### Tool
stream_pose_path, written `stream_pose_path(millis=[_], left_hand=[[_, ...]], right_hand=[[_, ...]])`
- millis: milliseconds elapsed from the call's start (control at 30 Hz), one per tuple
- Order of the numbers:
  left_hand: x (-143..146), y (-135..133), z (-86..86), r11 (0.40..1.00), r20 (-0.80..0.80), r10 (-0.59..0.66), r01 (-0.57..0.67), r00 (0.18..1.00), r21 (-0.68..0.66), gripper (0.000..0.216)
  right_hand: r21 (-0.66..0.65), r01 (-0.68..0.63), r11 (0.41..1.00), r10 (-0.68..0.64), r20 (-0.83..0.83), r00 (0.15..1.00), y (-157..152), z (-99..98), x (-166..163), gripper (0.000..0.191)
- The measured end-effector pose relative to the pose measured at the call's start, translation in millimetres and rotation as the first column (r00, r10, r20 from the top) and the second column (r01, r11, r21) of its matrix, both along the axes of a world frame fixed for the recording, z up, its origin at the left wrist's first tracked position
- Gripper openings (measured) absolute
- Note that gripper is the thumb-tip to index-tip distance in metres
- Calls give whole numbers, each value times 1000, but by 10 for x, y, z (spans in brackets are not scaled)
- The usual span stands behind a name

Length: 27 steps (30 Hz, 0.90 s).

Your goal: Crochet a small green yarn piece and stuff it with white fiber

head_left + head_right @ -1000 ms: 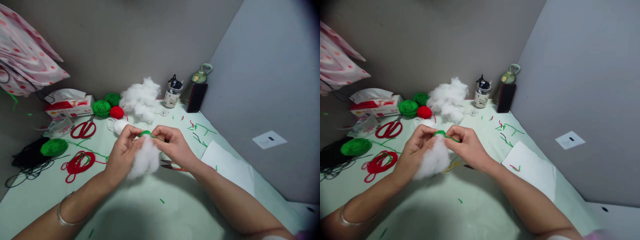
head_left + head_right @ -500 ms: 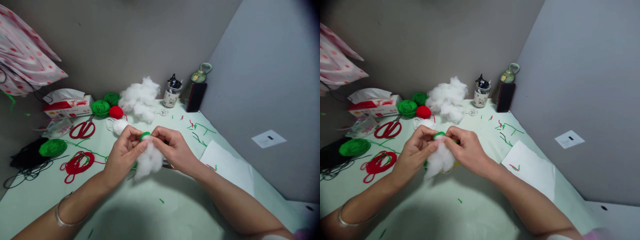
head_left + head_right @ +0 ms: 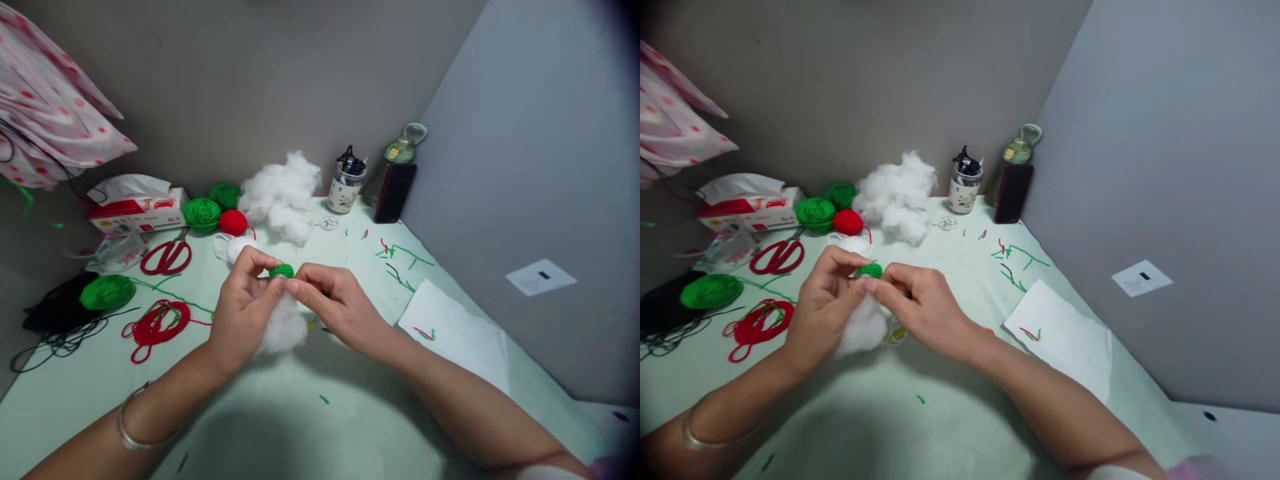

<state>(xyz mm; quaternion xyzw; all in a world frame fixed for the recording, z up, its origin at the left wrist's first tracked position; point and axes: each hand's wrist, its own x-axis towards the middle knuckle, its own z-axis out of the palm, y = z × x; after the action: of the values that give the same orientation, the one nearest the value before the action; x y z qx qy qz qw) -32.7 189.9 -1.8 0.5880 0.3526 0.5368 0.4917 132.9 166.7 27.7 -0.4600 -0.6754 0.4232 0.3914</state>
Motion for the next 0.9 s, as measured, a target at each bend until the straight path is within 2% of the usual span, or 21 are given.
stream_pose_path(millis=[100, 267, 367, 533, 733, 800, 900], left_hand=[[7, -44, 22, 998, -47, 9, -6, 999, 55, 15], [-18, -99, 67, 991, -34, -121, 119, 992, -60, 16], [-19, -87, 75, 984, 2, -136, 135, 991, -120, 15], [8, -22, 72, 984, 32, -88, 92, 996, -152, 19], [-4, 52, 25, 989, -76, 33, -43, 997, -139, 13], [-4, 63, 9, 990, -69, 19, -29, 997, -136, 11], [-2, 75, 10, 992, -10, -20, 19, 1000, -122, 11]], right_hand=[[-41, 39, 998, -41, -66, 997, 37, -19, -2, 42], [-20, 91, 996, -92, -97, 991, 53, -5, 14, 36], [-5, 117, 993, -117, -58, 991, 61, 28, 35, 34], [42, 47, 998, -51, 97, 994, 33, 54, 45, 28], [100, -40, 994, 15, 232, 973, -33, -61, -17, 18], [82, -42, 996, 27, 184, 983, -20, -91, -22, 19], [1, -58, 998, 58, 18, 998, 32, -96, -4, 22]])
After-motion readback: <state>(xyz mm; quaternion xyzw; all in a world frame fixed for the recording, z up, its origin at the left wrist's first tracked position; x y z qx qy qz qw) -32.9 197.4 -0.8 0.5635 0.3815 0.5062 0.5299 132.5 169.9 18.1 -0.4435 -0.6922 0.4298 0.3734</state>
